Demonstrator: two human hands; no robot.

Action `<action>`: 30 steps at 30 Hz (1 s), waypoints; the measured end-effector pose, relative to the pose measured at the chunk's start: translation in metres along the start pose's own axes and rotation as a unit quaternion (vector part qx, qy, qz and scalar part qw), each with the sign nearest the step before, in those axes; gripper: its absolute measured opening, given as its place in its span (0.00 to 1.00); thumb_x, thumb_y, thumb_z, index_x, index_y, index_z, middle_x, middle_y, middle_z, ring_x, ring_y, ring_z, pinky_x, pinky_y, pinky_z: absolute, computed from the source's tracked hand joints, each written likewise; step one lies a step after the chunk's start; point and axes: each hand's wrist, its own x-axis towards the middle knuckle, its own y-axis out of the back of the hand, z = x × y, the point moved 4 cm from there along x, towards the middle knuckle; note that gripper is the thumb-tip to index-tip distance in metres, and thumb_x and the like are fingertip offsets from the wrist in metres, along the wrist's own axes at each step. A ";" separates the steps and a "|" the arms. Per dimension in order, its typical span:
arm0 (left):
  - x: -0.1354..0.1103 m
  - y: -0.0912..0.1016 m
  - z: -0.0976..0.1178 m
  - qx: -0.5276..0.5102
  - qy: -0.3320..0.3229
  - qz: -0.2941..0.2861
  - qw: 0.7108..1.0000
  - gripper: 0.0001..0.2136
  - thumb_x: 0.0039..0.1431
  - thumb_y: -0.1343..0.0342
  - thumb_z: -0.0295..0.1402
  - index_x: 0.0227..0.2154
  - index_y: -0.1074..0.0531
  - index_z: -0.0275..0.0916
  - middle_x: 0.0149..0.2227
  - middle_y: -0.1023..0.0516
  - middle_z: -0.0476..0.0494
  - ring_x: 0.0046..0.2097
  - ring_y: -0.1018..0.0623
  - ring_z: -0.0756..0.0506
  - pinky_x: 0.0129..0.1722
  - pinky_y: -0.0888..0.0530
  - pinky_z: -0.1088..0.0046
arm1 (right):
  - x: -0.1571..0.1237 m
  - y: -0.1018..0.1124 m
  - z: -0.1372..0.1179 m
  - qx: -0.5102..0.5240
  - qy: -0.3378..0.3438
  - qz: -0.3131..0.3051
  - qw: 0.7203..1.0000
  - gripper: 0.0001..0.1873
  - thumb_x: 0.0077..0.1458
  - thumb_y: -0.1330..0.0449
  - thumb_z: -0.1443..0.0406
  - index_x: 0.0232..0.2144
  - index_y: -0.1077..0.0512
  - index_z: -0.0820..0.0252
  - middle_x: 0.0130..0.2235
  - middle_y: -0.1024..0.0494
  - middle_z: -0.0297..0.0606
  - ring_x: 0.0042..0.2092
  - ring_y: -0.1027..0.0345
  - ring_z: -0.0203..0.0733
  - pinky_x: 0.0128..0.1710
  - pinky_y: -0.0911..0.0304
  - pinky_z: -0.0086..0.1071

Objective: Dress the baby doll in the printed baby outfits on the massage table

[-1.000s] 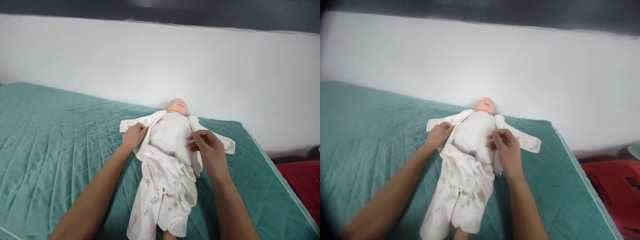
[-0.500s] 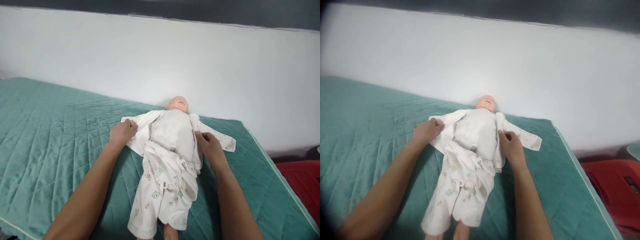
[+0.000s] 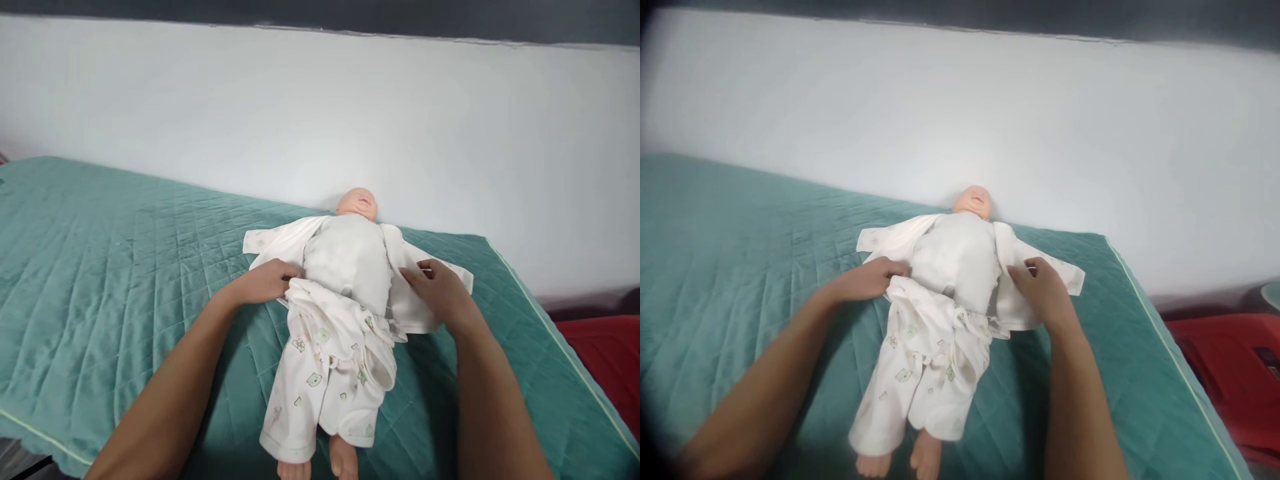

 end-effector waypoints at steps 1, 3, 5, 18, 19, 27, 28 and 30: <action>-0.002 0.000 0.001 -0.012 0.011 -0.012 1.000 0.07 0.50 0.52 0.30 0.23 0.30 0.39 0.29 0.24 0.48 0.35 0.25 0.46 0.34 0.32 0.75 | 0.003 0.007 0.007 -0.037 -0.006 0.010 0.999 0.24 0.52 0.39 0.50 0.44 0.26 0.61 0.42 0.20 0.47 0.38 0.27 0.47 0.35 0.39 0.35; -0.006 0.000 0.001 -0.050 0.050 -0.034 0.997 0.08 0.48 0.51 0.30 0.24 0.25 0.40 0.31 0.20 0.47 0.37 0.21 0.44 0.35 0.29 0.73 | 0.010 0.020 0.024 -0.107 -0.024 0.022 0.994 0.26 0.51 0.39 0.49 0.45 0.26 0.61 0.43 0.20 0.50 0.40 0.27 0.52 0.36 0.38 0.39; -0.009 -0.002 0.001 -0.093 0.095 -0.056 0.990 0.10 0.47 0.49 0.30 0.26 0.22 0.42 0.32 0.18 0.46 0.36 0.19 0.42 0.35 0.26 0.71 | 0.016 0.029 0.043 -0.157 -0.042 0.022 0.987 0.27 0.49 0.38 0.47 0.44 0.25 0.59 0.43 0.20 0.52 0.40 0.27 0.57 0.36 0.38 0.43; -0.004 0.005 0.010 -0.194 -0.034 0.127 0.972 0.13 0.54 0.37 0.44 0.32 0.22 0.38 0.28 0.27 0.47 0.31 0.29 0.49 0.32 0.31 0.74 | -0.059 0.001 -0.069 0.015 0.242 -0.033 0.970 0.14 0.61 0.42 0.54 0.31 0.26 0.55 0.33 0.21 0.36 0.34 0.31 0.41 0.35 0.42 0.35; -0.005 0.004 0.013 -0.188 -0.051 0.096 0.976 0.12 0.54 0.36 0.43 0.33 0.21 0.39 0.30 0.27 0.47 0.33 0.28 0.49 0.34 0.31 0.74 | -0.068 -0.009 -0.081 0.022 0.273 -0.073 0.959 0.15 0.62 0.42 0.54 0.29 0.27 0.56 0.31 0.22 0.34 0.32 0.32 0.39 0.34 0.43 0.34; -0.012 0.003 0.028 -0.092 -0.127 -0.094 0.983 0.10 0.55 0.36 0.40 0.37 0.18 0.43 0.39 0.29 0.45 0.39 0.29 0.48 0.40 0.30 0.74 | -0.094 -0.047 -0.100 -0.072 0.387 -0.185 0.900 0.19 0.62 0.39 0.52 0.26 0.30 0.57 0.30 0.25 0.30 0.33 0.36 0.36 0.32 0.51 0.32; -0.013 0.003 0.030 -0.089 -0.126 -0.095 0.983 0.09 0.54 0.36 0.40 0.36 0.19 0.42 0.39 0.30 0.45 0.39 0.30 0.48 0.40 0.31 0.74 | -0.094 -0.048 -0.100 -0.077 0.394 -0.182 0.897 0.18 0.61 0.37 0.53 0.26 0.31 0.57 0.30 0.25 0.30 0.34 0.36 0.36 0.32 0.51 0.32; -0.014 0.003 0.032 -0.087 -0.124 -0.095 0.984 0.09 0.54 0.35 0.40 0.33 0.21 0.41 0.39 0.31 0.45 0.39 0.30 0.48 0.39 0.31 0.75 | -0.095 -0.050 -0.100 -0.079 0.403 -0.183 0.893 0.16 0.59 0.35 0.55 0.26 0.31 0.57 0.30 0.25 0.30 0.34 0.37 0.36 0.33 0.50 0.31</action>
